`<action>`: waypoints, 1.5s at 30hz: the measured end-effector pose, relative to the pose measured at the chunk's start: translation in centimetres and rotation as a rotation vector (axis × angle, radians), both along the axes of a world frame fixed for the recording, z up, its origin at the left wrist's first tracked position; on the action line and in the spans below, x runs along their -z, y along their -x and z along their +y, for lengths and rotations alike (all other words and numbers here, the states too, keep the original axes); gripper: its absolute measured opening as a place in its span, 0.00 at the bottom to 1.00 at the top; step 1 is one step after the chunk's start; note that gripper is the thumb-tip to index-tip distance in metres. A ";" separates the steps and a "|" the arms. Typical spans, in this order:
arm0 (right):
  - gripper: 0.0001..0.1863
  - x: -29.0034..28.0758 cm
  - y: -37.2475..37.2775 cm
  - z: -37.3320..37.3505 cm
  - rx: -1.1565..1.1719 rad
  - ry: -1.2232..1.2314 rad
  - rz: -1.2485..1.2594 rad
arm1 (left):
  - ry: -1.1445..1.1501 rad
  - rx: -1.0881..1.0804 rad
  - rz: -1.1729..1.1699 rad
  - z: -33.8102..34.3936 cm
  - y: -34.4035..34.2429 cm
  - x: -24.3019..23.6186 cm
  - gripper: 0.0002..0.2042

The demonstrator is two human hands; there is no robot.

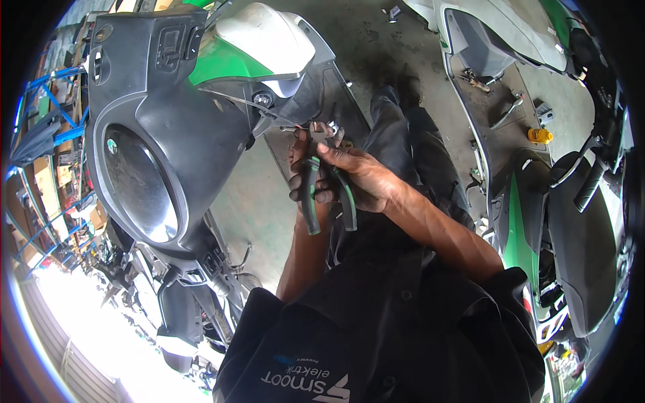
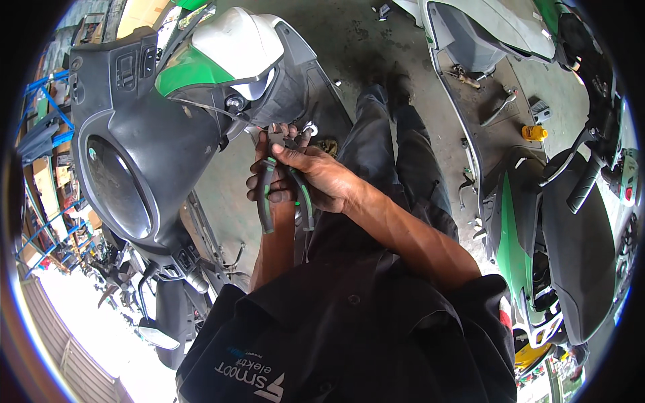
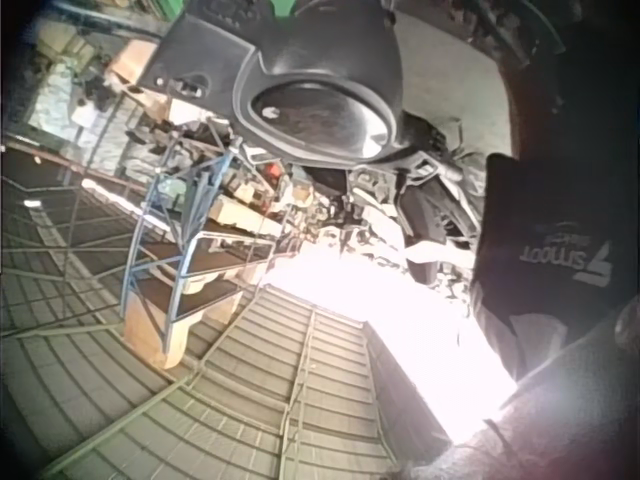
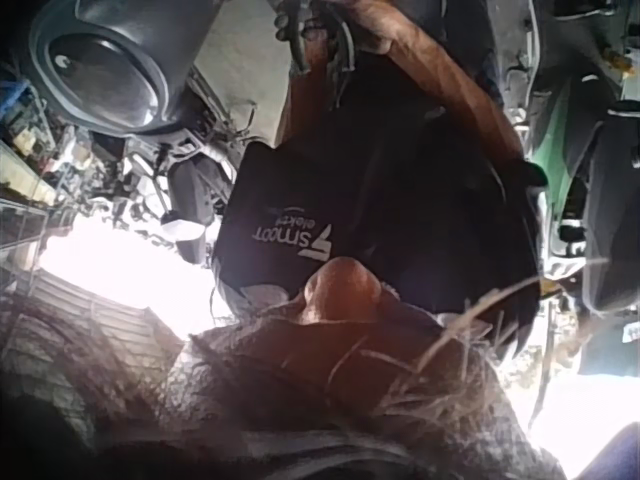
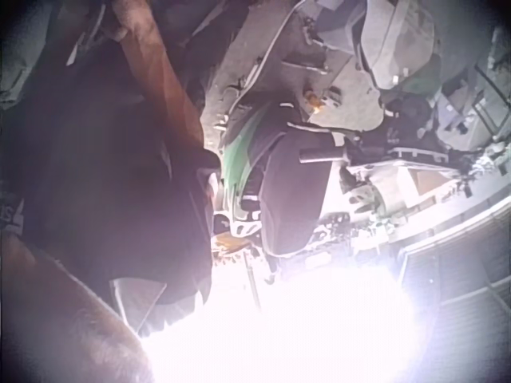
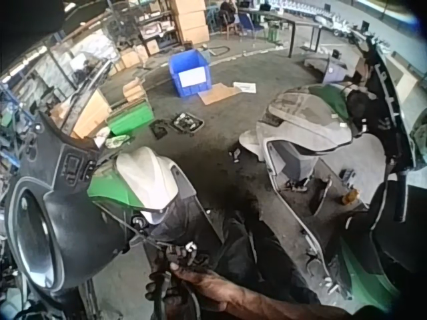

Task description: The person works on the internal wiring and electronic components of a scooter, using pliers to manipulate wires and connectors before fitting a plastic component back into place.

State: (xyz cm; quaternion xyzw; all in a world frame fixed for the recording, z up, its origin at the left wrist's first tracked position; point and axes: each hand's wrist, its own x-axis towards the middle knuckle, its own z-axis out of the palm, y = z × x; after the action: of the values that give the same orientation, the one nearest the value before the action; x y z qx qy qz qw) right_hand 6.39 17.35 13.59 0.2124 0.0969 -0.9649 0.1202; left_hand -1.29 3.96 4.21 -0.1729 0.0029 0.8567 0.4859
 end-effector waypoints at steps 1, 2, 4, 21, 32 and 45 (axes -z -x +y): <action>0.22 0.0 0.1 -0.2 0.004 -0.014 -0.001 | -0.009 -0.017 0.024 0.0 -0.2 -0.4 0.23; 0.23 0.0 0.1 -0.3 0.008 -0.027 -0.002 | 0.048 -0.045 0.089 0.1 -0.3 -0.7 0.22; 0.22 -0.4 0.1 -0.3 0.034 -0.037 -0.029 | 0.232 -0.110 0.257 0.4 -0.4 -1.2 0.20; 0.22 0.8 -1.2 -0.4 0.152 0.454 0.182 | 0.957 0.068 0.928 2.9 1.9 -8.9 0.06; 0.20 -0.6 -1.0 -0.1 0.035 0.044 0.009 | 0.940 0.216 0.831 1.7 2.3 -10.0 0.08; 0.27 1.1 -1.2 -0.8 0.011 0.079 0.026 | 0.853 0.189 0.804 1.1 2.3 -8.5 0.06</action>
State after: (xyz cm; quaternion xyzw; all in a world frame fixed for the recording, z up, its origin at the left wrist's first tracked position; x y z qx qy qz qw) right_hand 7.59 16.54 12.49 0.1955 0.0593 -0.9713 0.1219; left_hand -3.55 5.04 12.70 -0.0137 0.5460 0.7313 0.4085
